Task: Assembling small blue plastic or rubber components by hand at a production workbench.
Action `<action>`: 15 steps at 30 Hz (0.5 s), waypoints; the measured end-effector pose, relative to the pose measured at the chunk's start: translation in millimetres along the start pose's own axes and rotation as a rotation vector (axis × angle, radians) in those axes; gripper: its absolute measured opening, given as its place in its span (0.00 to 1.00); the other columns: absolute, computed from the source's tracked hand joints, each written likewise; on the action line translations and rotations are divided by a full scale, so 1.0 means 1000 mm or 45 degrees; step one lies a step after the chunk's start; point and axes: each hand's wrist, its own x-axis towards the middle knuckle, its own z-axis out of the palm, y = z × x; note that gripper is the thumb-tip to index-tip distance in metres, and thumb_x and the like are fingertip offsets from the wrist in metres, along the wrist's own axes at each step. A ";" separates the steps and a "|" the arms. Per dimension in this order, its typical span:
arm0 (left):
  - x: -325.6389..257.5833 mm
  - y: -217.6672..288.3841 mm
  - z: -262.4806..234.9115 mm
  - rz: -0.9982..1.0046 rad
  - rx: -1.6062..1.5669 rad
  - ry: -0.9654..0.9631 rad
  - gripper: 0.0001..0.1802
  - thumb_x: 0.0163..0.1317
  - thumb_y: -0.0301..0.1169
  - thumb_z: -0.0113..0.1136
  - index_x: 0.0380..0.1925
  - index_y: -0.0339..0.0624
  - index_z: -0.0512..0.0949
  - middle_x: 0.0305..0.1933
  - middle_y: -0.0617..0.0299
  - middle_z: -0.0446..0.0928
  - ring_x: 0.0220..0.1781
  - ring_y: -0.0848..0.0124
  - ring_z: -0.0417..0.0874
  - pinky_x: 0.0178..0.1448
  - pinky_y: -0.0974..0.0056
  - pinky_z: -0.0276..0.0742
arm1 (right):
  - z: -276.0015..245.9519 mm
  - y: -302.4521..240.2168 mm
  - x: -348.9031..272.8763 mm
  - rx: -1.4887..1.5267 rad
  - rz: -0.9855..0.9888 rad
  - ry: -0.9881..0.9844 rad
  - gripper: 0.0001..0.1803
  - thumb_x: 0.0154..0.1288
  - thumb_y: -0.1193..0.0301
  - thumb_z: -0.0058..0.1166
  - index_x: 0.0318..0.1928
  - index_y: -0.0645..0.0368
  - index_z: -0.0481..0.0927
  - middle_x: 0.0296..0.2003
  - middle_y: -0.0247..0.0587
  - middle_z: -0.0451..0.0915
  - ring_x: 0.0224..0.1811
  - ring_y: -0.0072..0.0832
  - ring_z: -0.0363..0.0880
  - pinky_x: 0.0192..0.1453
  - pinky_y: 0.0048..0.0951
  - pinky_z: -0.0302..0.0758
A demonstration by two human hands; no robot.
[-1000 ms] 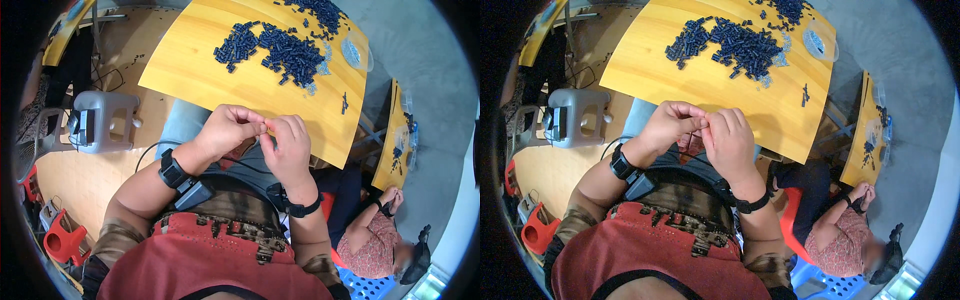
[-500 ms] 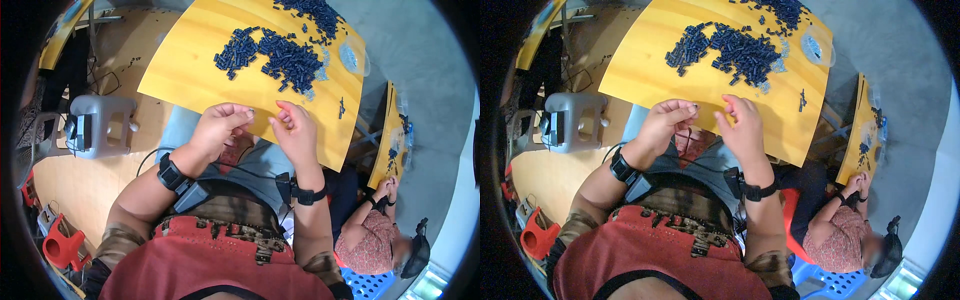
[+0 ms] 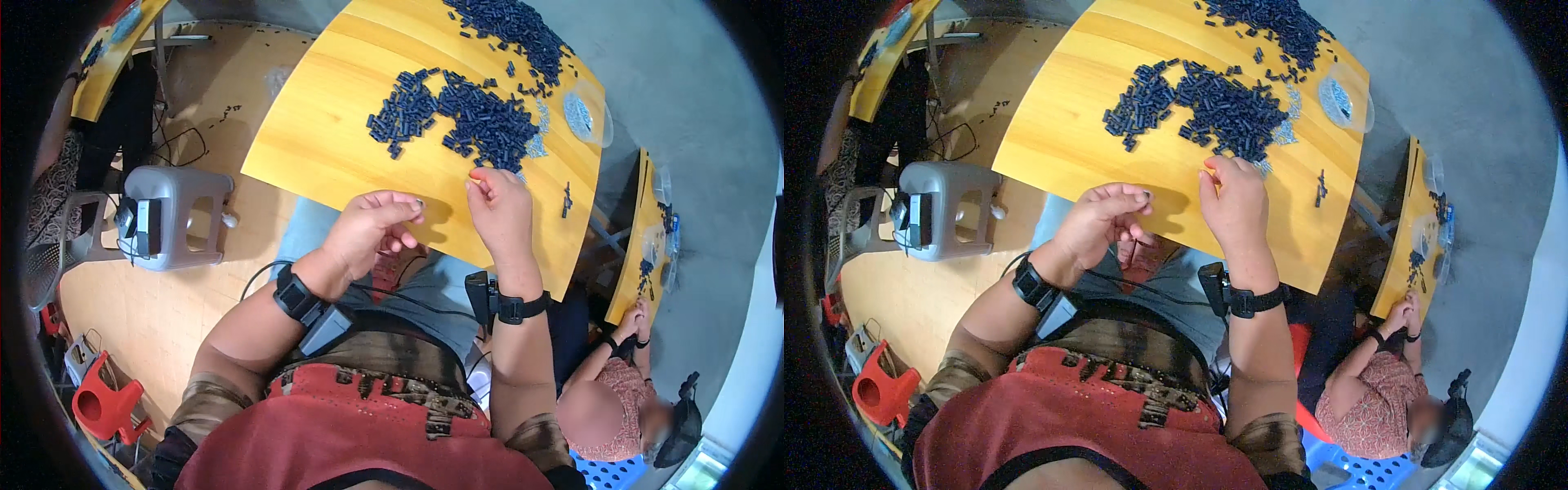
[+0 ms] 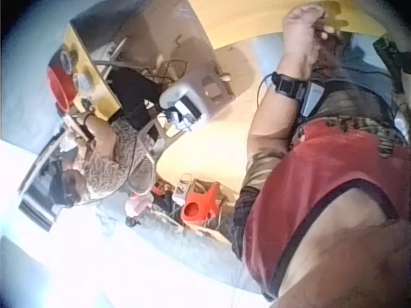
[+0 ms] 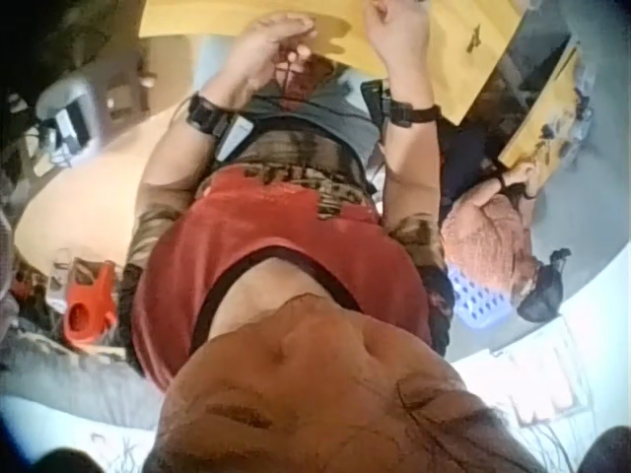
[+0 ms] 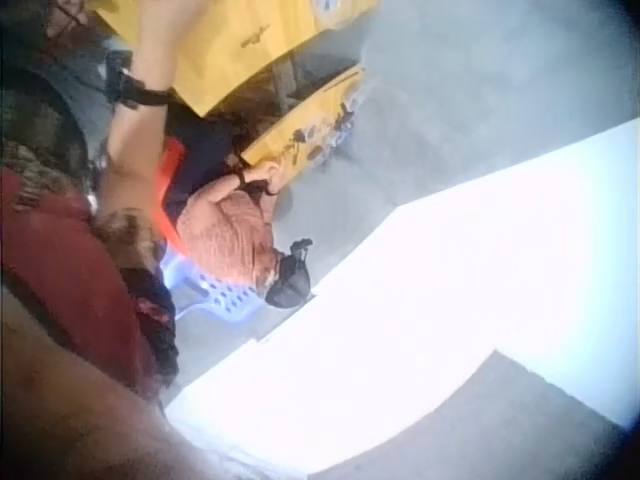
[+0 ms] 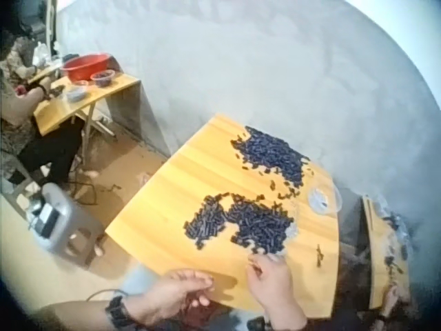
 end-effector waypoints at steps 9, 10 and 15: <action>-0.004 0.006 -0.002 -0.067 0.020 -0.087 0.08 0.60 0.31 0.60 0.36 0.39 0.77 0.32 0.64 0.80 0.21 0.76 0.80 0.18 0.73 0.71 | 0.027 -0.027 0.040 -0.009 -0.343 0.007 0.06 0.53 0.76 0.55 0.33 0.60 0.81 0.28 0.44 0.77 0.37 0.42 0.76 0.41 0.38 0.74; -0.004 0.007 -0.002 -0.065 0.020 -0.086 0.08 0.60 0.31 0.60 0.36 0.39 0.77 0.32 0.64 0.80 0.21 0.76 0.80 0.18 0.73 0.71 | 0.029 -0.029 0.042 -0.007 -0.345 0.007 0.06 0.53 0.76 0.55 0.33 0.60 0.81 0.28 0.44 0.77 0.37 0.42 0.76 0.41 0.38 0.74; -0.003 0.005 -0.005 -0.075 0.051 -0.095 0.09 0.59 0.33 0.61 0.36 0.40 0.78 0.32 0.65 0.80 0.22 0.77 0.79 0.19 0.75 0.70 | 0.038 -0.040 0.054 0.012 -0.415 0.005 0.04 0.51 0.75 0.55 0.30 0.58 0.80 0.29 0.41 0.77 0.38 0.40 0.75 0.41 0.37 0.74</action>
